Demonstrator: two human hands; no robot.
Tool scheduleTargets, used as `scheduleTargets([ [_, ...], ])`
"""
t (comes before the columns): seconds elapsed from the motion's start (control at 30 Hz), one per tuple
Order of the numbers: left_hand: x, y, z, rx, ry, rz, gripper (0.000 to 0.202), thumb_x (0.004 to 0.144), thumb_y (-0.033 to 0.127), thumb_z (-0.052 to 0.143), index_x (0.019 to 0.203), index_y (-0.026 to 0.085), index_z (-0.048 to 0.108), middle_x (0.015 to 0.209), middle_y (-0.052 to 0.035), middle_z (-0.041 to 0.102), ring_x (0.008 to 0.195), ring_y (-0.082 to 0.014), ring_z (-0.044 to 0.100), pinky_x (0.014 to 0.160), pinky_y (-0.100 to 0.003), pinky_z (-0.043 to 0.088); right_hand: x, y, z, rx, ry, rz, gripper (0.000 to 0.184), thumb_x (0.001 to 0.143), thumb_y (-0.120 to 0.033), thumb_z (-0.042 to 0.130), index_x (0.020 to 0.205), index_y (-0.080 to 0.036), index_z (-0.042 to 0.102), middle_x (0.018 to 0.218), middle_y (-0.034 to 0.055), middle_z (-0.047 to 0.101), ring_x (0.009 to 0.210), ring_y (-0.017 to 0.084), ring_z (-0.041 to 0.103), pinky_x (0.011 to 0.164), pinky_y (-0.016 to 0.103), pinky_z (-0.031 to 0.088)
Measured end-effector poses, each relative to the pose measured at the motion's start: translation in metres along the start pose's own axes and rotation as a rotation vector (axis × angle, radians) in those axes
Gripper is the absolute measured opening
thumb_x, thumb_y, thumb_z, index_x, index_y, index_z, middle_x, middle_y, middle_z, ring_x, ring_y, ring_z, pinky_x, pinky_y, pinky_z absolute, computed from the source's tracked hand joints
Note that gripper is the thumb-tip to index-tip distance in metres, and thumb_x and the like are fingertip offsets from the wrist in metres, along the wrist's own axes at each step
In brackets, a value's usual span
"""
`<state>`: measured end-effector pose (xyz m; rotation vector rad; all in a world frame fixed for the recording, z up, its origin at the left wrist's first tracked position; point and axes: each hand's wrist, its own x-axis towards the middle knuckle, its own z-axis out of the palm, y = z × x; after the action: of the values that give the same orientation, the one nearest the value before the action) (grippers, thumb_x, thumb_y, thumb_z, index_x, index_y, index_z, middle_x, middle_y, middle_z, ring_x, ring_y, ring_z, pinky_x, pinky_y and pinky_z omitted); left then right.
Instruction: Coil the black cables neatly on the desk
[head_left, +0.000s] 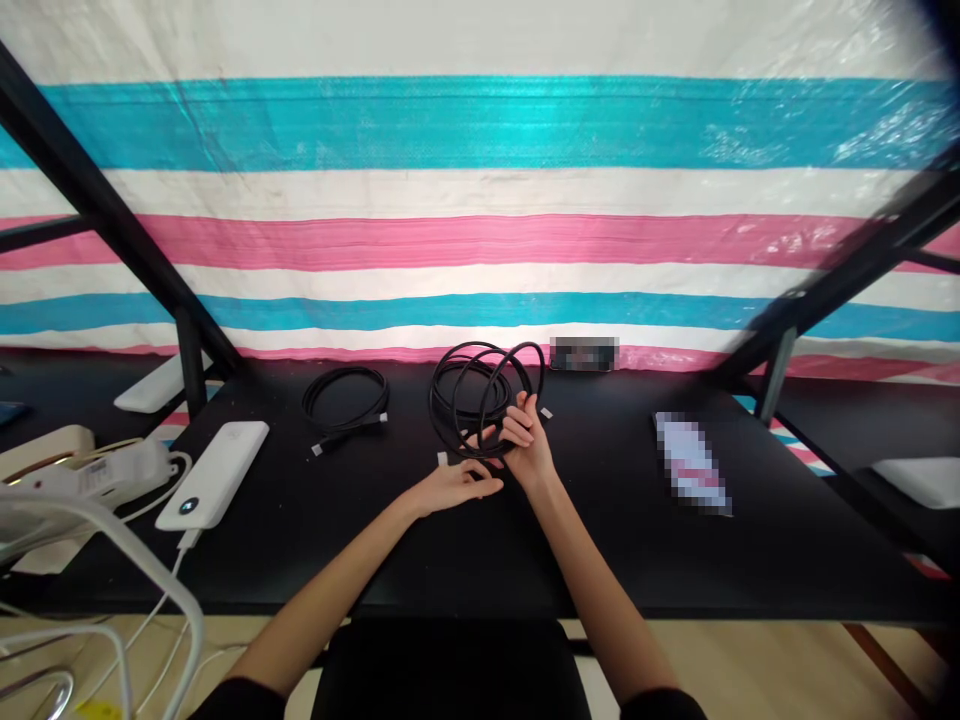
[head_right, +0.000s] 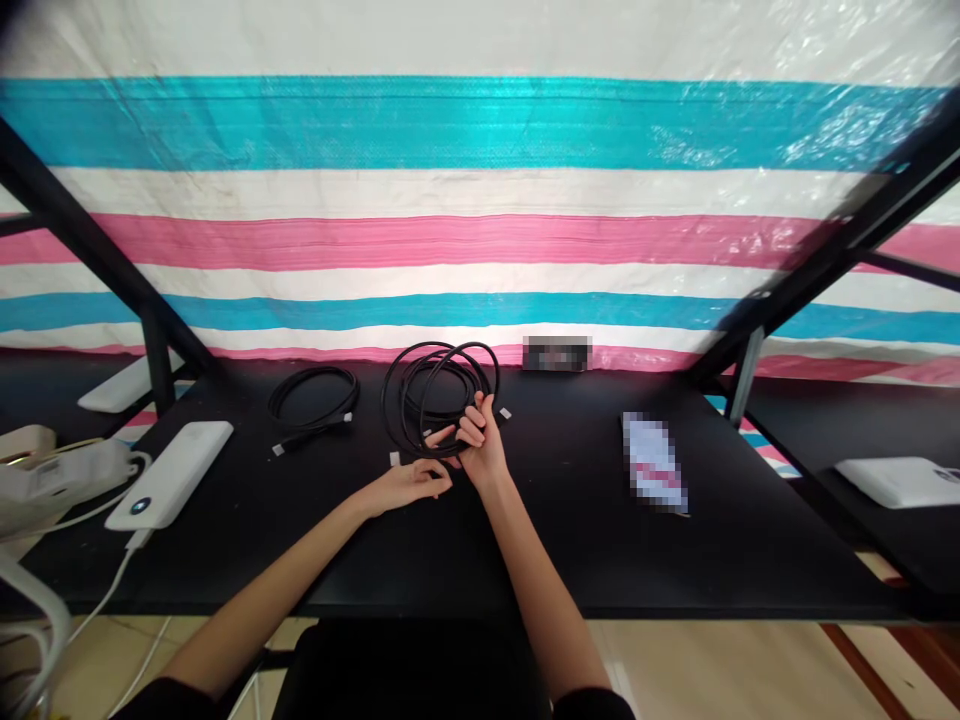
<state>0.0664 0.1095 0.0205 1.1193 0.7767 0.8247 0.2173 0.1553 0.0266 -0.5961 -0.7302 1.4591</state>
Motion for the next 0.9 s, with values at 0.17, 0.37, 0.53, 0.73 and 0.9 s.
scheduleTargets([
  [0.17, 0.001, 0.008, -0.002, -0.197, 0.0, 0.194, 0.057, 0.072, 0.036, 0.07, 0.126, 0.024, 0.054, 0.104, -0.0084, 0.064, 0.085, -0.019, 0.063, 0.071, -0.029, 0.047, -0.001, -0.008, -0.004, 0.112, -0.067, 0.021, 0.02, 0.081, -0.046, 0.059, 0.079, -0.027, 0.065, 0.052, -0.009, 0.026, 0.033, 0.003, 0.01, 0.024, 0.012, 0.017],
  [0.37, -0.001, 0.025, -0.02, -0.287, 0.095, 0.243, 0.062, 0.076, 0.042, 0.064, 0.13, 0.016, 0.047, 0.087, -0.0077, 0.067, 0.079, -0.0201, 0.066, 0.076, -0.031, 0.046, -0.003, -0.012, 0.005, 0.007, -0.023, 0.104, 0.018, 0.078, -0.042, 0.063, 0.079, -0.024, 0.06, 0.053, -0.009, 0.028, 0.034, 0.004, 0.014, 0.024, 0.013, 0.018],
  [0.53, 0.001, 0.031, -0.034, -0.321, 0.348, 0.292, 0.069, 0.075, 0.055, 0.058, 0.131, 0.019, 0.04, 0.073, 0.0002, 0.063, 0.052, -0.0147, 0.063, 0.051, -0.025, 0.047, -0.006, 0.003, 0.01, -0.16, 0.079, 0.104, 0.029, 0.071, -0.038, 0.071, 0.09, -0.021, 0.058, 0.053, -0.0093, 0.041, 0.035, 0.003, 0.033, 0.03, 0.015, 0.032],
  [0.73, 0.007, 0.02, -0.042, 0.05, 0.513, 0.292, 0.067, 0.073, 0.049, 0.064, 0.128, 0.021, 0.038, 0.058, 0.007, 0.058, 0.033, -0.0103, 0.054, 0.033, -0.018, 0.039, -0.011, 0.012, 0.016, -0.202, 0.066, 0.165, 0.042, 0.066, -0.033, 0.073, 0.102, -0.02, 0.057, 0.053, -0.0098, 0.048, 0.036, 0.004, 0.037, 0.031, 0.017, 0.034],
  [0.9, 0.008, 0.02, -0.042, 0.0, 0.482, 0.284, 0.039, 0.08, 0.054, 0.053, 0.089, 0.016, 0.056, 0.037, 0.0099, 0.04, 0.032, -0.0122, 0.052, 0.033, -0.019, 0.038, -0.009, 0.009, 0.015, -0.214, 0.132, 0.107, 0.037, 0.066, -0.03, 0.072, 0.099, -0.018, 0.062, 0.05, -0.01, 0.045, 0.035, 0.003, 0.035, 0.032, 0.016, 0.035],
])
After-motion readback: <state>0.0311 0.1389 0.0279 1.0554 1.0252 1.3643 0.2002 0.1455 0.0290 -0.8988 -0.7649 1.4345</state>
